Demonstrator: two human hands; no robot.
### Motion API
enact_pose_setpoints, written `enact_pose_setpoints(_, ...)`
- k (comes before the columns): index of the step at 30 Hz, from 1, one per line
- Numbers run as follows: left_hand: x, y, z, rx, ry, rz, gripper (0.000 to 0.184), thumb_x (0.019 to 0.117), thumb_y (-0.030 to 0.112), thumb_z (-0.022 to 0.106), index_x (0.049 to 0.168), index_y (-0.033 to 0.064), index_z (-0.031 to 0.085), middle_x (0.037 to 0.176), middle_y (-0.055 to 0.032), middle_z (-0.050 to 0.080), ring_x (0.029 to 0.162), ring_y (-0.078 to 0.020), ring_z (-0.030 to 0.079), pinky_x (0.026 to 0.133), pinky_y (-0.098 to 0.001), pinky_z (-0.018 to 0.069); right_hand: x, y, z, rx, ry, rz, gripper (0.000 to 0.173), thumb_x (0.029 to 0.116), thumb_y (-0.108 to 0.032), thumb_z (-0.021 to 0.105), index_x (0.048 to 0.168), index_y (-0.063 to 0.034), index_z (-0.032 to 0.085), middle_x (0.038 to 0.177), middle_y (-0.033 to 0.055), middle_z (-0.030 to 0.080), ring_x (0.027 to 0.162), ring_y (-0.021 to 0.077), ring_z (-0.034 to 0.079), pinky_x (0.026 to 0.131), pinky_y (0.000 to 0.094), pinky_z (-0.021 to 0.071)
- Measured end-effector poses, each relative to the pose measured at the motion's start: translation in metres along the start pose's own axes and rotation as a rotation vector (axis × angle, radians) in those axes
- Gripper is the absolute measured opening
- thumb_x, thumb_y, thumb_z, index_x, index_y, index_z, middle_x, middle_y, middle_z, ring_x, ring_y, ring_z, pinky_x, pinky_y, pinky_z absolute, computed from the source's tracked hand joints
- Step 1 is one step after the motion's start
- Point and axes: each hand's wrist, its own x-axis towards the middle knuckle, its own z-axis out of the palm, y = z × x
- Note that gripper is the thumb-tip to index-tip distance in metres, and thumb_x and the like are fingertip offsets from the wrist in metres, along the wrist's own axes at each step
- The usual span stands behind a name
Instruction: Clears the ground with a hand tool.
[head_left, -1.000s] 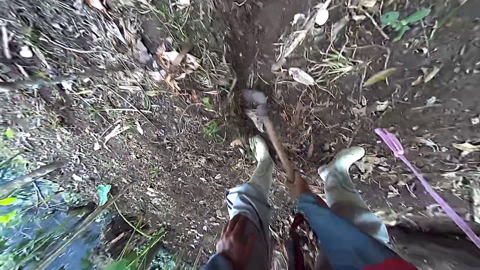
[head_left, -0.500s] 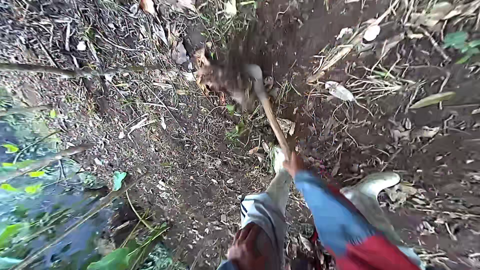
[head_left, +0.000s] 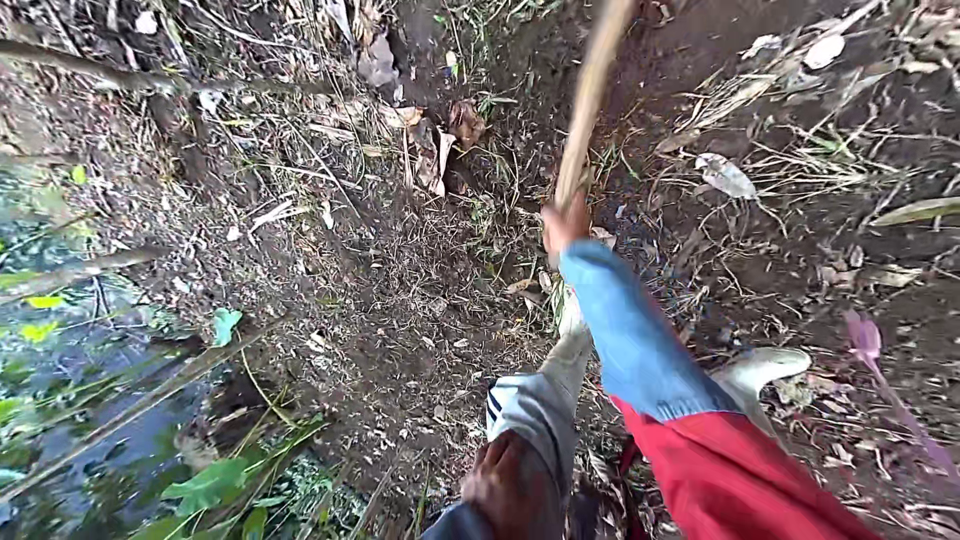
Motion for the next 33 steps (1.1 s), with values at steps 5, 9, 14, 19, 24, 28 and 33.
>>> enact_pose_setpoints(5, 0.008, -0.006, -0.008, -0.057, 0.081, 0.057, 0.06, 0.0919, 0.059, 0.064, 0.143, 0.0274, 0.063, 0.154, -0.0005, 0.054, 0.141, -0.0254, 0.052, 0.11, -0.0529, 0.048, -0.088, 0.11, -0.057, -0.539, -0.221, 0.228, 0.078, 0.0923, -0.023, 0.071, 0.158, -0.0049, 0.033, 0.137, 0.0268, 0.06, 0.122, 0.042, 0.063, 0.102, 0.0616, 0.0516)
enact_pose_setpoints(9, 0.006, -0.005, -0.006, -0.055, 0.078, 0.091, 0.059, 0.0922, 0.058, 0.065, 0.141, 0.0243, 0.065, 0.152, -0.0025, 0.056, 0.14, -0.0269, 0.052, 0.11, -0.0521, 0.0485, -0.066, 0.048, -0.057, 0.028, 0.098, 0.179, 0.073, 0.0939, -0.019, 0.069, 0.154, -0.0029, 0.031, 0.104, 0.0243, 0.066, 0.072, 0.0317, 0.068, 0.067, 0.0504, 0.06)
enact_pose_setpoints(14, 0.003, -0.001, -0.006, -0.025, 0.01, 0.034, 0.063, 0.0919, 0.062, 0.062, 0.143, 0.0262, 0.062, 0.156, -0.0004, 0.052, 0.142, -0.0239, 0.05, 0.113, -0.0499, 0.0465, -0.01, -0.008, -0.013, 0.222, 0.139, 0.122, 0.082, 0.0942, -0.017, 0.066, 0.161, -0.0142, 0.018, 0.1, 0.0207, 0.061, 0.063, 0.0294, 0.063, 0.057, 0.0483, 0.0586)
enact_pose_setpoints(19, 0.003, 0.001, -0.013, -0.026, 0.001, 0.039, 0.064, 0.0926, 0.061, 0.061, 0.146, 0.0269, 0.059, 0.158, -0.0015, 0.05, 0.142, -0.0273, 0.05, 0.111, -0.0537, 0.047, -0.119, 0.179, -0.068, -0.735, -0.363, 0.25, 0.081, 0.0886, -0.022, 0.077, 0.157, -0.0039, 0.038, 0.133, 0.0306, 0.062, 0.123, 0.0475, 0.062, 0.104, 0.0668, 0.0477)
enact_pose_setpoints(24, 0.004, 0.002, -0.01, -0.035, -0.021, 0.037, 0.06, 0.0933, 0.062, 0.059, 0.144, 0.029, 0.061, 0.157, 0.0008, 0.05, 0.142, -0.0266, 0.05, 0.108, -0.0548, 0.0484, -0.15, 0.147, -0.108, -0.718, -0.241, 0.31, 0.075, 0.0909, -0.025, 0.074, 0.155, -0.007, 0.041, 0.129, 0.0277, 0.065, 0.119, 0.0453, 0.064, 0.102, 0.0646, 0.0496)
enact_pose_setpoints(28, 0.003, -0.004, -0.005, -0.069, -0.003, 0.022, 0.059, 0.0922, 0.061, 0.061, 0.142, 0.0309, 0.062, 0.156, 0.0018, 0.051, 0.142, -0.0247, 0.05, 0.108, -0.0535, 0.049, -0.072, 0.023, -0.05, -0.247, 0.07, 0.097, 0.075, 0.0934, -0.026, 0.072, 0.153, 0.0002, 0.034, 0.118, 0.0291, 0.066, 0.095, 0.0411, 0.07, 0.083, 0.0603, 0.0585)
enact_pose_setpoints(33, 0.002, -0.014, 0.005, -0.117, 0.102, 0.048, 0.054, 0.0927, 0.058, 0.063, 0.14, 0.0307, 0.065, 0.151, 0.0022, 0.057, 0.137, -0.0243, 0.055, 0.104, -0.0519, 0.053, 0.024, -0.11, 0.062, 0.338, 0.084, -0.126, 0.079, 0.0931, -0.017, 0.068, 0.157, -0.0121, 0.021, 0.093, 0.0151, 0.062, 0.055, 0.022, 0.062, 0.05, 0.0418, 0.0588)
